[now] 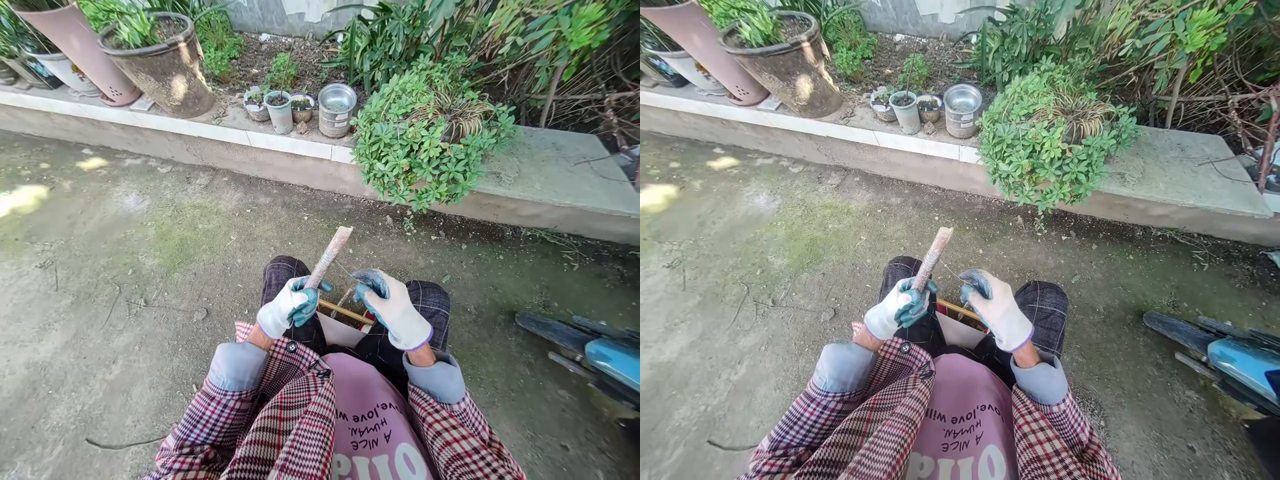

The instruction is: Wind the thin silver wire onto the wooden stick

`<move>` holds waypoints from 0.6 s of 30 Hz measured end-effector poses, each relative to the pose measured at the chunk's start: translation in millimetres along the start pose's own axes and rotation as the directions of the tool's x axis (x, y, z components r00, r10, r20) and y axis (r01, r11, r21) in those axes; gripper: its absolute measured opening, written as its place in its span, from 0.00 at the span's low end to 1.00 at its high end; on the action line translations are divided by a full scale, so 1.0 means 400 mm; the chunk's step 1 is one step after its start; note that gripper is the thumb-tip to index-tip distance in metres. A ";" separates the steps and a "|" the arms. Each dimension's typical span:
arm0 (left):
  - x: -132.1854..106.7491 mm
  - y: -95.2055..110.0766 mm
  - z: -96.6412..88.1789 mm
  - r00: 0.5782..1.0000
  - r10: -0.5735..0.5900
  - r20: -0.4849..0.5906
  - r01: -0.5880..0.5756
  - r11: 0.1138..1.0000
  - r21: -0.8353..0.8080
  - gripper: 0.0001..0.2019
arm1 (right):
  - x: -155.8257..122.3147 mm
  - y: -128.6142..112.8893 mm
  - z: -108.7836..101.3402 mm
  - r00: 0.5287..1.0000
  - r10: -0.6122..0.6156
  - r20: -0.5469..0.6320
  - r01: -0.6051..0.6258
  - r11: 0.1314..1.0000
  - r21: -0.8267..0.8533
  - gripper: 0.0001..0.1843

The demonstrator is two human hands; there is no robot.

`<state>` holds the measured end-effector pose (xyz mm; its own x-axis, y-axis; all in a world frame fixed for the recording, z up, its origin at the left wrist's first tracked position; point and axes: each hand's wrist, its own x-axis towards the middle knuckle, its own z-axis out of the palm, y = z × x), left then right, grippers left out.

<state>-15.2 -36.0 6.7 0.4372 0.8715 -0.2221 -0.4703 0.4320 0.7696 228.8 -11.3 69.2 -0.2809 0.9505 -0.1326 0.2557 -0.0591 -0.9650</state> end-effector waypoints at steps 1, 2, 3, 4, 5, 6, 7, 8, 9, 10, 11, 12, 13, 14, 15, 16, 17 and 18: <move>-0.001 0.000 -0.001 1.000 0.007 0.011 -0.007 1.000 -0.005 0.33 | -0.005 -0.006 0.001 1.000 -0.013 -0.010 0.012 0.999 -0.030 0.17; -0.003 0.001 -0.002 1.000 0.015 0.022 -0.015 1.000 -0.010 0.32 | -0.010 -0.012 0.002 0.999 -0.030 -0.014 0.028 0.997 -0.070 0.17; -0.004 0.002 -0.002 0.999 0.022 0.033 -0.022 1.000 -0.016 0.33 | -0.014 -0.017 0.002 0.999 -0.047 -0.017 0.044 0.992 -0.119 0.18; -0.005 0.003 -0.002 0.999 0.029 0.040 -0.028 0.999 -0.023 0.33 | -0.018 -0.022 0.002 0.998 -0.059 -0.015 0.056 0.983 -0.172 0.18; -0.005 0.004 -0.002 0.998 0.034 0.043 -0.033 0.999 -0.030 0.33 | -0.022 -0.026 0.003 0.998 -0.065 -0.012 0.061 0.973 -0.224 0.19; -0.006 0.005 -0.001 0.998 0.036 0.043 -0.034 0.999 -0.032 0.33 | -0.024 -0.030 0.003 0.998 -0.065 -0.013 0.059 0.962 -0.268 0.19; -0.006 0.006 0.000 0.999 0.036 0.041 -0.035 0.999 -0.030 0.32 | -0.026 -0.033 0.003 0.998 -0.066 -0.020 0.057 0.952 -0.302 0.19; -0.007 0.007 0.001 0.999 0.033 0.036 -0.032 0.999 -0.023 0.31 | -0.028 -0.034 0.004 0.997 -0.074 -0.031 0.060 0.944 -0.325 0.18; -0.007 0.008 0.001 0.999 0.025 0.029 -0.025 1.000 -0.012 0.30 | -0.028 -0.034 0.005 0.996 -0.085 -0.041 0.067 0.939 -0.337 0.16; -0.007 0.009 0.002 1.000 0.013 0.024 -0.013 1.000 0.001 0.29 | -0.028 -0.032 0.006 0.994 -0.097 -0.048 0.075 0.938 -0.340 0.14; -0.008 0.011 0.003 1.000 -0.001 0.021 0.001 1.000 0.012 0.28 | -0.028 -0.029 0.007 0.993 -0.107 -0.054 0.084 0.939 -0.333 0.12; -0.008 0.012 0.004 1.000 -0.015 0.019 0.015 1.000 0.023 0.27 | -0.028 -0.025 0.009 0.992 -0.115 -0.059 0.091 0.944 -0.316 0.11; -0.009 0.014 0.005 1.000 -0.026 0.016 0.025 0.999 0.032 0.27 | -0.027 -0.021 0.011 0.991 -0.120 -0.067 0.096 0.952 -0.289 0.10; -0.010 0.016 0.007 0.999 -0.033 0.011 0.033 0.999 0.040 0.27 | -0.027 -0.017 0.013 0.989 -0.121 -0.081 0.097 0.963 -0.253 0.10; -0.011 0.019 0.009 0.999 -0.037 0.003 0.036 0.998 0.046 0.27 | -0.026 -0.014 0.015 0.988 -0.119 -0.101 0.095 0.972 -0.213 0.10; -0.012 0.021 0.012 0.999 -0.038 -0.010 0.039 0.998 0.054 0.27 | -0.026 -0.012 0.017 0.986 -0.113 -0.121 0.091 0.980 -0.174 0.10; -0.013 0.023 0.016 0.999 -0.041 -0.026 0.042 0.997 0.063 0.27 | -0.026 -0.012 0.018 0.985 -0.106 -0.138 0.086 0.986 -0.143 0.10; -0.014 0.025 0.019 0.998 -0.043 -0.040 0.046 0.996 0.072 0.27 | -0.026 -0.013 0.020 0.984 -0.098 -0.151 0.079 0.989 -0.123 0.11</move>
<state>-16.6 -38.1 20.3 0.4258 0.8608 -0.2788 -0.3934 0.4536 0.7997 223.1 -23.4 73.8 -0.1611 0.9869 -0.0018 0.3447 0.0545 -0.9371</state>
